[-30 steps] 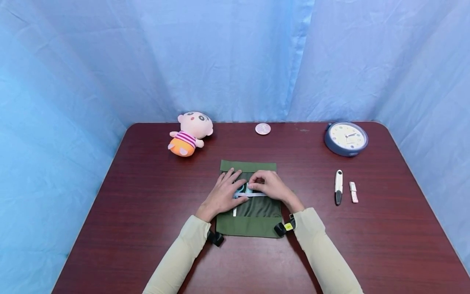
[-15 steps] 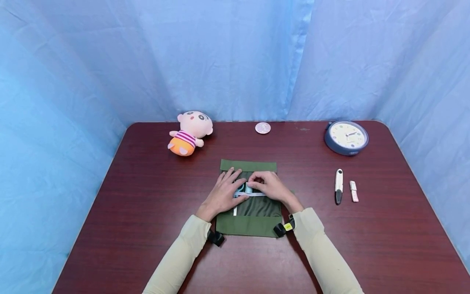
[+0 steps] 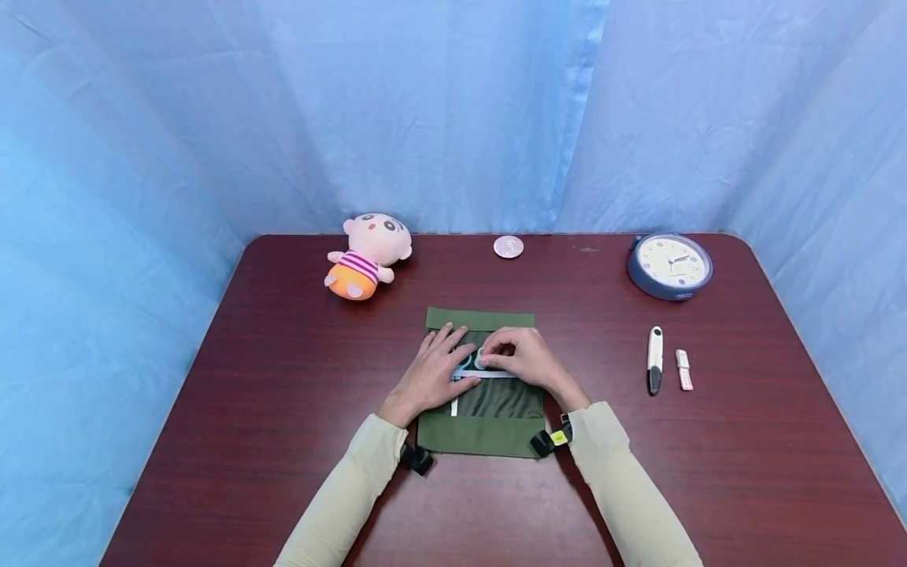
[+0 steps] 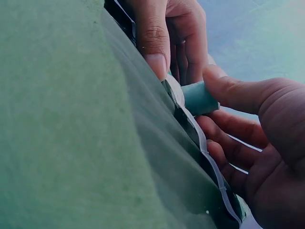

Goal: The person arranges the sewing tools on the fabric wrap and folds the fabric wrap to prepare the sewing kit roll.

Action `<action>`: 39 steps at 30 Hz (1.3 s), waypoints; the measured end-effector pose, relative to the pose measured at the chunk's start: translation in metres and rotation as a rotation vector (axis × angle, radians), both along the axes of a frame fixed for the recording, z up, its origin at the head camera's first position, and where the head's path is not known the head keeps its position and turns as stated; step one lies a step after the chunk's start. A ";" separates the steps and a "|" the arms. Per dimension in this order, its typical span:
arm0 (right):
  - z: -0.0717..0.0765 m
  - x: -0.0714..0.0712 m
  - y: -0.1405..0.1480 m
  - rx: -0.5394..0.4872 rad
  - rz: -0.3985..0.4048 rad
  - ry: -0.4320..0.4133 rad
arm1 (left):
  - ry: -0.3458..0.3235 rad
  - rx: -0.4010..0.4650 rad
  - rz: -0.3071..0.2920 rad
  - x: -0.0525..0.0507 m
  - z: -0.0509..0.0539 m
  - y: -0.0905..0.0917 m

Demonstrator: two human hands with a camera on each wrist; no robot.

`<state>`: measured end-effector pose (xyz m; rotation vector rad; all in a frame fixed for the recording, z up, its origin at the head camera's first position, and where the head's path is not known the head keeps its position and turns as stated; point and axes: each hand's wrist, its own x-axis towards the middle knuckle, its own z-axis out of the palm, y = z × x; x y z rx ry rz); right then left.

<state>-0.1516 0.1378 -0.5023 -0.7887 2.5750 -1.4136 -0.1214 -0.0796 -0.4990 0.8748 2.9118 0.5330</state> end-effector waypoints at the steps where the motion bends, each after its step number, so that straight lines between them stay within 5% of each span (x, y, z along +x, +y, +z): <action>1: 0.000 0.000 0.000 0.001 0.010 -0.004 | 0.001 0.000 0.000 0.000 0.000 0.000; 10: 0.000 -0.001 -0.001 0.013 0.063 -0.063 | 0.022 -0.004 -0.003 -0.001 -0.001 0.000; 24: -0.004 0.000 -0.008 0.057 0.012 -0.126 | 0.000 0.016 -0.004 -0.001 -0.002 -0.001; 39: -0.009 -0.001 0.001 0.024 -0.020 -0.061 | 0.014 0.028 -0.002 -0.001 -0.002 0.000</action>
